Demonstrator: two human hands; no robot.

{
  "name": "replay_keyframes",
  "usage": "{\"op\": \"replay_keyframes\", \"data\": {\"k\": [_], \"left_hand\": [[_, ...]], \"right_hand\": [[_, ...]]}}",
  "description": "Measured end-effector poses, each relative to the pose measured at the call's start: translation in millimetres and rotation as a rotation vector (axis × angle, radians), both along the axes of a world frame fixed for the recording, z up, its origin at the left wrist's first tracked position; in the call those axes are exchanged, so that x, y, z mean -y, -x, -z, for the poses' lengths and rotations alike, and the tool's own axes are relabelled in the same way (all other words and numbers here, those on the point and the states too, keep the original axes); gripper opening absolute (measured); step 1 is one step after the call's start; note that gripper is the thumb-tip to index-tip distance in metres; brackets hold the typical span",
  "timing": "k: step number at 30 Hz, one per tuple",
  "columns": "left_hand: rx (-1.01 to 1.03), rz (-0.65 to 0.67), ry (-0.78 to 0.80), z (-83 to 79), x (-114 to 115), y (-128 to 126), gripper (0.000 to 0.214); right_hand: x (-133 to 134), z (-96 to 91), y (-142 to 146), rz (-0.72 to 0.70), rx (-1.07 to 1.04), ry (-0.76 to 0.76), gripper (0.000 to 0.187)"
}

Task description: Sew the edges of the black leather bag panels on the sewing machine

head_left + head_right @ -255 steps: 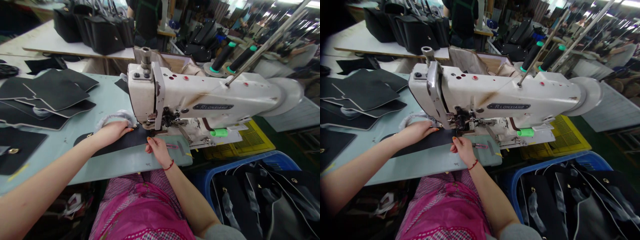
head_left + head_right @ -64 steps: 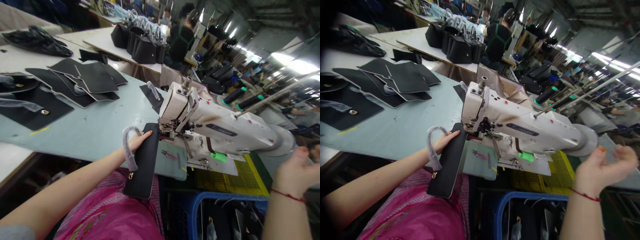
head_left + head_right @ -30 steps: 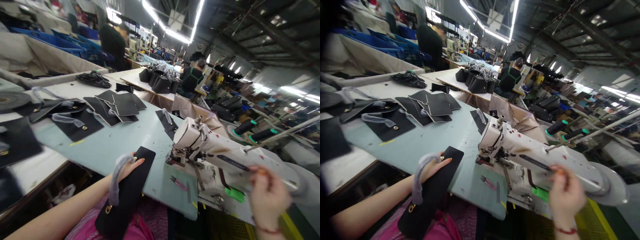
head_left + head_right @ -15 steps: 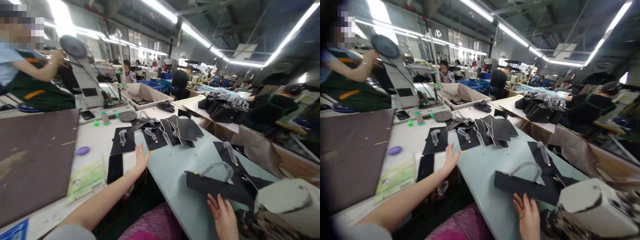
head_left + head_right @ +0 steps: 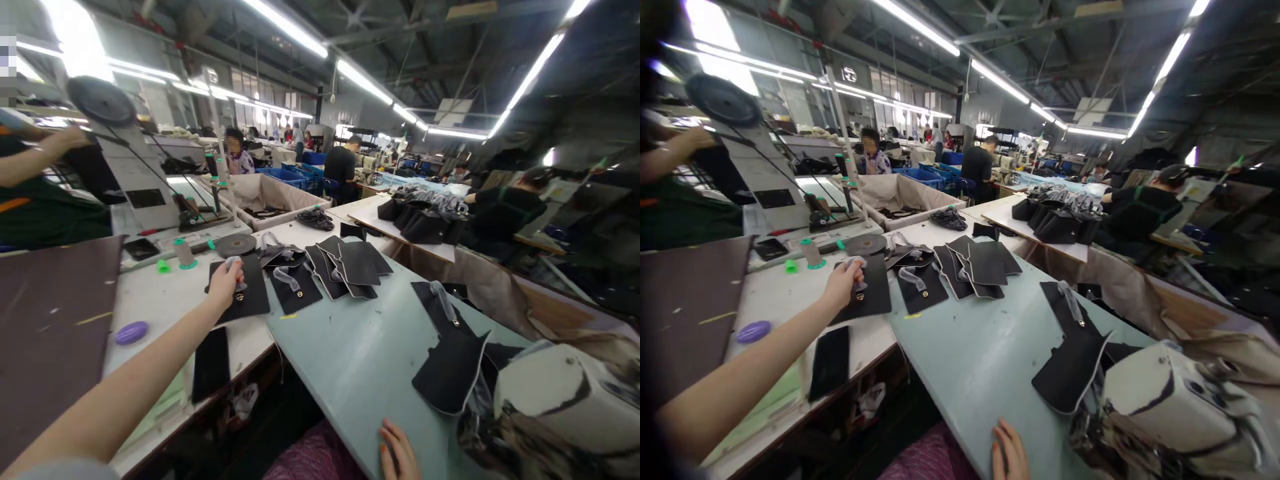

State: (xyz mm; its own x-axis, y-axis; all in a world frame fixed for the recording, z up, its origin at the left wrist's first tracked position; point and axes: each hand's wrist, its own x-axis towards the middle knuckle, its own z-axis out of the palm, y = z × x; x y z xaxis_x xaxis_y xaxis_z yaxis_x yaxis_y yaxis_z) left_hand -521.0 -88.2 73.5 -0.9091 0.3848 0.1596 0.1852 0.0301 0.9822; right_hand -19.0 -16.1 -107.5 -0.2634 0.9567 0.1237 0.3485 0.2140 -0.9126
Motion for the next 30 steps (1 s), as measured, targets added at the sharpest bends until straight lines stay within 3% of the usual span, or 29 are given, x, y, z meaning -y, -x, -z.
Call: {"op": "replay_keyframes", "data": {"k": [4, 7, 10, 13, 16, 19, 21, 26, 28, 30], "left_hand": [[0.119, 0.344, -0.315, -16.7, -7, -86, 0.032], [0.252, 0.549, -0.345, -18.1, -14, -173, 0.026], [0.354, 0.729, -0.265, 3.5, -25, -250, 0.025], [0.409, 0.875, -0.095, 49.3, -31, -304, 0.033], [0.385, 0.919, 0.17, 100.1, -20, -332, 0.045], [0.461, 0.788, 0.453, 128.3, 6, -342, 0.049], [0.692, 0.772, 0.514, 127.4, 22, -346, 0.048], [1.319, 0.963, 0.455, 91.3, 29, -365, 0.043], [1.386, 0.948, 0.468, 81.8, 19, -374, 0.038], [1.312, 0.88, 0.394, 77.8, 8, -381, 0.028]], "right_hand": [[12, -43.2, 21, -0.052, -0.098, 0.293, 0.052], [22, -78.6, 46, -0.109, -0.335, 0.448, 0.064], [23, -92.6, 55, -0.119, -0.454, 0.558, 0.066], [18, -82.0, 35, -0.048, -0.373, 0.601, 0.053], [21, -66.1, -5, 0.095, -0.252, 0.572, 0.036], [27, -62.8, -38, 0.108, -0.231, 0.517, 0.023], [30, -69.5, -49, 0.023, -0.276, 0.496, 0.021], [36, -99.5, -40, -0.274, -0.421, 0.547, 0.026], [40, -111.3, -35, -0.302, -0.455, 0.599, 0.029], [45, -122.0, -37, -0.263, -0.469, 0.644, 0.033]]}}
